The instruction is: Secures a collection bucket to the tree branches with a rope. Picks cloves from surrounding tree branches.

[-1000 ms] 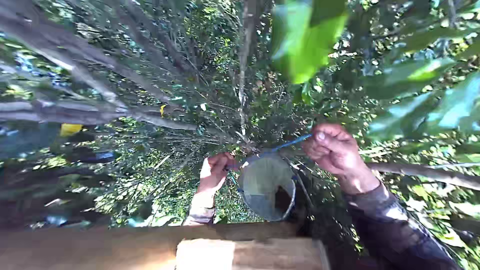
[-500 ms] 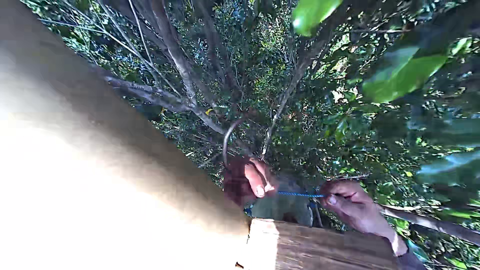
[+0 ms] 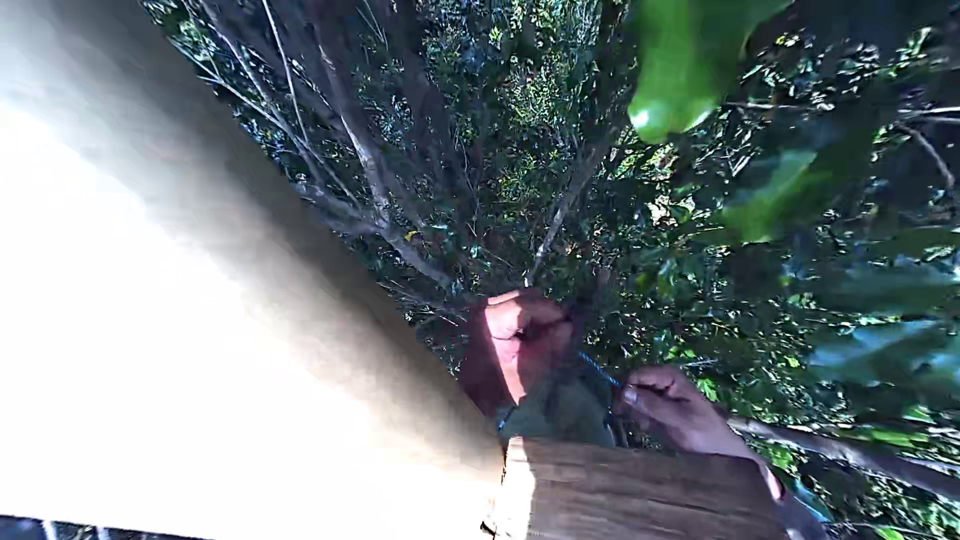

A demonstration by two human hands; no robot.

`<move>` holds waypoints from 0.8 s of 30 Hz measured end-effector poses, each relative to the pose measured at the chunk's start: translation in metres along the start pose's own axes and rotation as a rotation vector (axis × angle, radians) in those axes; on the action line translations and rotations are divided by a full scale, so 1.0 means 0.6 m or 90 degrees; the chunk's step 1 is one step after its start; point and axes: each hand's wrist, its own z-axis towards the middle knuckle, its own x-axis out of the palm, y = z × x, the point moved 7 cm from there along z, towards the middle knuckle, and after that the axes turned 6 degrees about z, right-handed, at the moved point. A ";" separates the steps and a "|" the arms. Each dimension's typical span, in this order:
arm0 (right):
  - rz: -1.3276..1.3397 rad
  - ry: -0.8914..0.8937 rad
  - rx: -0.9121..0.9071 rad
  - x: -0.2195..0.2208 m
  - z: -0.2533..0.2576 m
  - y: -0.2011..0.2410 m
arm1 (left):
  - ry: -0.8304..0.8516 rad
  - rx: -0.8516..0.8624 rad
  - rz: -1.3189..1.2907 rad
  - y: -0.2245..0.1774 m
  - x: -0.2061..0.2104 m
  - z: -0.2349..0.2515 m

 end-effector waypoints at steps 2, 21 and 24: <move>0.007 -0.004 -0.011 -0.001 -0.004 0.000 | 0.012 0.014 -0.048 -0.005 0.001 -0.016; -0.274 -0.004 0.203 0.022 -0.100 -0.068 | 0.476 -0.083 -0.398 0.110 0.100 -0.046; -0.328 -0.048 0.236 0.024 -0.142 -0.085 | 0.660 -0.125 -0.244 0.130 0.212 -0.015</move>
